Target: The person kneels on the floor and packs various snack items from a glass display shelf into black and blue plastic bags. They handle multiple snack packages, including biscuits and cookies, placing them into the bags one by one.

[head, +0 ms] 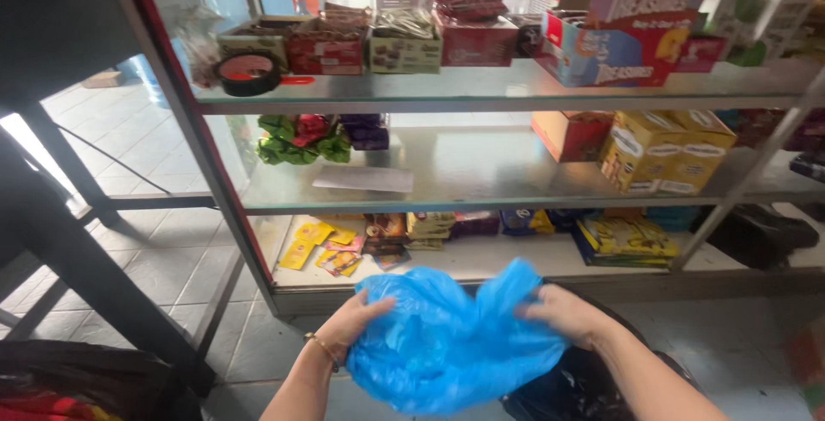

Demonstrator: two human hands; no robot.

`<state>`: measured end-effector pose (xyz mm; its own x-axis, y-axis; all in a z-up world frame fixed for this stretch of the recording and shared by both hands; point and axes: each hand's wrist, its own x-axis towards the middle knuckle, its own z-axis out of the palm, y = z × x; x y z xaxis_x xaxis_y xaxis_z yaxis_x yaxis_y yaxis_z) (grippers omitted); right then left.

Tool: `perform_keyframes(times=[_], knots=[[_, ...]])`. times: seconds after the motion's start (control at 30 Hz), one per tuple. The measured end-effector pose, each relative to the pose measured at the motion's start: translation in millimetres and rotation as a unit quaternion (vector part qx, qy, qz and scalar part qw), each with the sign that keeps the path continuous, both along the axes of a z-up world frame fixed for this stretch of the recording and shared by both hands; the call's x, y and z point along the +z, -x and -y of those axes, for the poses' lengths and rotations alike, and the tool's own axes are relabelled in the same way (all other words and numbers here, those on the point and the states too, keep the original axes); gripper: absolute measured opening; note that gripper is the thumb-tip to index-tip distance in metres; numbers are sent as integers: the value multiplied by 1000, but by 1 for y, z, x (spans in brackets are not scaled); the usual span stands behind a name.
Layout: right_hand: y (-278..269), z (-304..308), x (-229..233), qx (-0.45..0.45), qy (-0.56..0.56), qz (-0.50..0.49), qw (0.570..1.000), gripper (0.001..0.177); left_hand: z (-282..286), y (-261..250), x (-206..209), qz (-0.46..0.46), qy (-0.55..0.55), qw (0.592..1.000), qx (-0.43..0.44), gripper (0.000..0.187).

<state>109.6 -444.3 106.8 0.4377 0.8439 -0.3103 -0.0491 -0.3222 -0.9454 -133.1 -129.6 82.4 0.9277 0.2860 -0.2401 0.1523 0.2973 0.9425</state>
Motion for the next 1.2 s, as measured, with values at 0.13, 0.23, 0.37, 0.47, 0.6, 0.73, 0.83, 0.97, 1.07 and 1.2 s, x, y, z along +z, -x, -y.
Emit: perform_keyframes(times=[0.13,0.23,0.37,0.47,0.6,0.73,0.83,0.97,1.07,1.2], knots=[[-31,24,-20,-146,-248,-302,909,46,18,-3,-31,-95,-366,916,-136,63],[-57,47,-46,-160,-297,-353,873,50,20,6,-56,-145,-438,877,-136,52],[-81,84,-91,-123,-287,-375,873,42,26,12,-60,2,7,997,-72,39],[-88,119,-106,-109,-168,-416,887,45,30,7,-44,68,173,982,17,30],[-81,125,-98,-98,-65,-449,886,42,40,-18,-26,105,284,939,163,32],[-63,96,-59,-162,134,-183,960,47,37,-44,-33,78,122,966,212,33],[-45,76,-11,-134,265,208,932,46,25,-60,-45,55,-23,974,217,36],[-12,36,13,-277,157,662,679,70,5,-83,-55,68,-170,973,141,23],[4,-9,-24,-152,-42,802,576,60,6,-81,-60,47,-280,947,153,35],[-32,-55,-107,152,269,601,737,68,6,-66,-43,7,19,992,126,47]])
